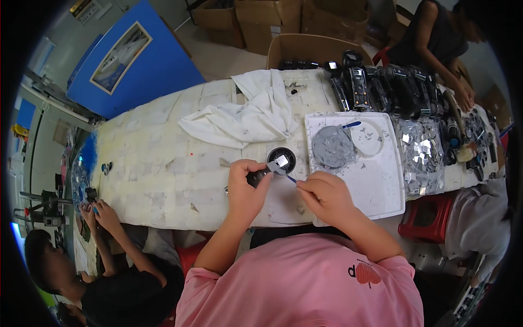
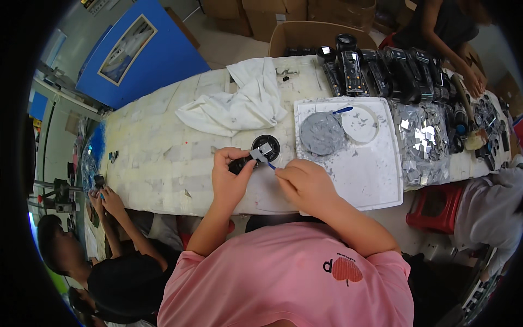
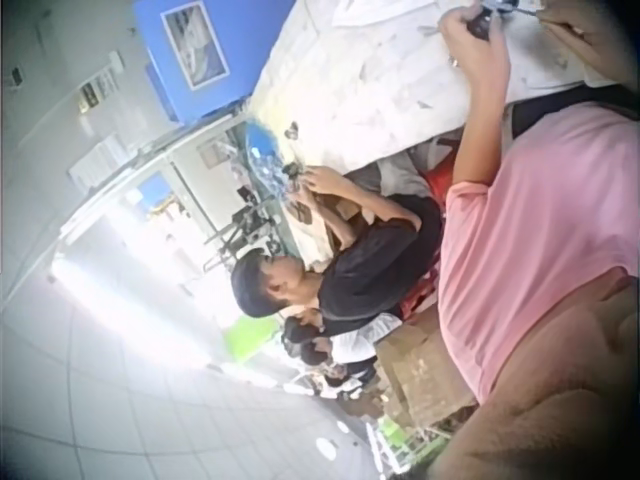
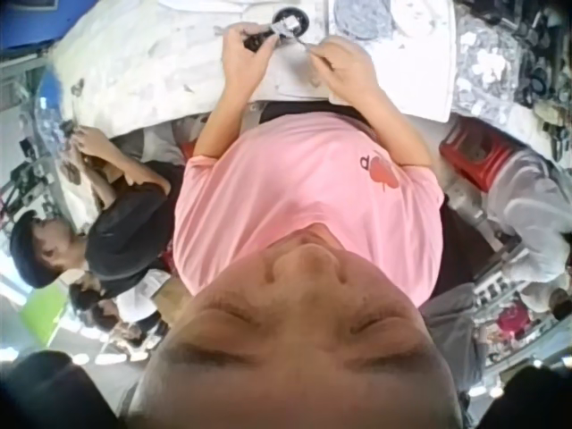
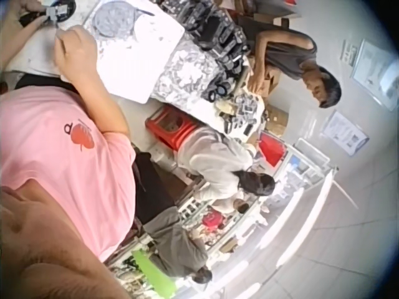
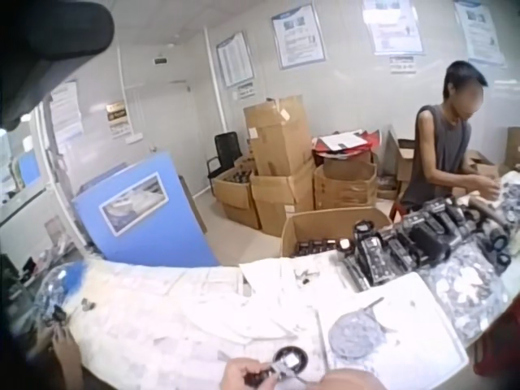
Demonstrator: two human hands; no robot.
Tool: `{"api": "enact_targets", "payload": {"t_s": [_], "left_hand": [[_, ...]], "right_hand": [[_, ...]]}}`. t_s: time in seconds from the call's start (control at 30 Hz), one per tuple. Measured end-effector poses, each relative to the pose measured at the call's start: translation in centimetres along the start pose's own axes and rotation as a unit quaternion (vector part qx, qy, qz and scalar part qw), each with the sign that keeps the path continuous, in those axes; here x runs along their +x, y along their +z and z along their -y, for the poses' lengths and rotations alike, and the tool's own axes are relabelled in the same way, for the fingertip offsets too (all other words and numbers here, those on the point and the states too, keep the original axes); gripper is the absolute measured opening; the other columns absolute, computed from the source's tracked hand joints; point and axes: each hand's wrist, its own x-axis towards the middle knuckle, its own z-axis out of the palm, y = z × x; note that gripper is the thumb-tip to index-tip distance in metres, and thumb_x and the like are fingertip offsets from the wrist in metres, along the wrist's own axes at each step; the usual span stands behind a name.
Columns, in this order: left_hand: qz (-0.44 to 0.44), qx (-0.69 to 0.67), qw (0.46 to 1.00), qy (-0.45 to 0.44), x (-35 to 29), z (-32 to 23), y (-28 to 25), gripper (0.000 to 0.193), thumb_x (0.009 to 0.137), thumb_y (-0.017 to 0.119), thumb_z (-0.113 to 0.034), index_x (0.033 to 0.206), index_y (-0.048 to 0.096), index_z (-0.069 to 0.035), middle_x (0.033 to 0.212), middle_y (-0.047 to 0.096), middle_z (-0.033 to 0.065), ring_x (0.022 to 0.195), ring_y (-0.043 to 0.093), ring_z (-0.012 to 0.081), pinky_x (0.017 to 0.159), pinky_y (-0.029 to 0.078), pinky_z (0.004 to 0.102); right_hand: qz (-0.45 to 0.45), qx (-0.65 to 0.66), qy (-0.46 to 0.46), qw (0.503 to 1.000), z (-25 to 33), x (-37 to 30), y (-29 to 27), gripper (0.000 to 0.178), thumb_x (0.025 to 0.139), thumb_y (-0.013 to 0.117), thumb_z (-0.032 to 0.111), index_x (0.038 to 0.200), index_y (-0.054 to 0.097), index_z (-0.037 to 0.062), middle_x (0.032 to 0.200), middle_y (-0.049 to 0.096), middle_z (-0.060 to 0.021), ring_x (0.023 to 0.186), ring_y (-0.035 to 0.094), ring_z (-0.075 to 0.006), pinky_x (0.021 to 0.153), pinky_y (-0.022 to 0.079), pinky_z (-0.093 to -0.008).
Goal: Applying thermal paste or adhesive to electronic components using a small applicator.
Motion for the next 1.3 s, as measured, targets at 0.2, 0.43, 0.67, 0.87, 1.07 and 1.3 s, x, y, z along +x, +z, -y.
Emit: {"api": "enact_targets", "payload": {"t_s": [0.2,0.43,0.67,0.87,1.07,1.3], "left_hand": [[0.017,0.103,0.990,0.094,1.8,-1.9,0.5,0.032,0.072,0.074,-0.001,0.099,0.058,-0.004,0.099,0.058,0.0132,0.096,0.056,0.0299,0.082,0.047,0.0377],[0.074,0.271,0.933,0.223,4.0,-3.2,1.7,0.020,0.068,0.072,-0.006,0.088,0.066,-0.008,0.093,0.065,0.0024,0.104,0.053,0.0298,0.093,0.036,0.0426],[0.119,0.343,0.895,0.257,4.0,-3.7,1.6,0.020,0.070,0.071,-0.008,0.090,0.070,-0.008,0.105,0.062,0.0013,0.110,0.049,0.0284,0.093,0.033,0.0458],[0.156,0.339,0.898,0.233,2.2,-4.0,0.0,0.044,0.072,0.074,-0.015,0.114,0.065,-0.006,0.127,0.052,0.0089,0.113,0.046,0.0309,0.095,0.033,0.0461],[0.136,0.310,0.929,0.153,0.6,-2.8,-1.9,0.054,0.074,0.077,-0.019,0.121,0.059,0.000,0.125,0.053,0.0133,0.110,0.048,0.0340,0.093,0.037,0.0457],[0.118,0.251,0.954,0.116,0.4,-1.6,-2.0,0.054,0.069,0.079,-0.009,0.118,0.060,0.000,0.110,0.059,0.0145,0.100,0.054,0.0347,0.086,0.045,0.0431]], "right_hand": [[-0.100,0.058,0.081,0.990,0.2,-0.3,-2.8,0.010,0.079,0.070,-0.004,0.089,0.069,-0.0013,0.076,0.063,-0.0116,0.061,0.060,-0.0212,0.053,0.047,-0.0292],[-0.134,0.072,0.108,0.982,-0.8,-0.9,-3.2,0.013,0.079,0.070,-0.006,0.092,0.070,-0.0027,0.078,0.061,-0.0097,0.061,0.058,-0.0148,0.051,0.045,-0.0249],[-0.131,0.059,0.102,0.984,-1.6,-1.1,-4.0,0.013,0.080,0.070,-0.006,0.093,0.069,-0.0026,0.077,0.061,-0.0097,0.060,0.058,-0.0148,0.052,0.045,-0.0246],[-0.100,0.070,0.105,0.987,-1.9,-1.0,-2.8,0.012,0.079,0.070,-0.004,0.091,0.068,-0.0013,0.077,0.062,-0.0109,0.061,0.060,-0.0212,0.053,0.047,-0.0296],[-0.070,-0.009,-0.050,0.996,-1.8,0.6,-0.5,0.020,0.074,0.075,-0.001,0.093,0.068,0.0015,0.078,0.062,-0.0107,0.064,0.060,-0.0257,0.054,0.048,-0.0336],[0.042,-0.089,-0.090,0.991,-2.1,0.4,-0.1,0.023,0.072,0.075,-0.002,0.093,0.066,0.0020,0.079,0.061,-0.0103,0.064,0.059,-0.0281,0.056,0.047,-0.0381]]}}
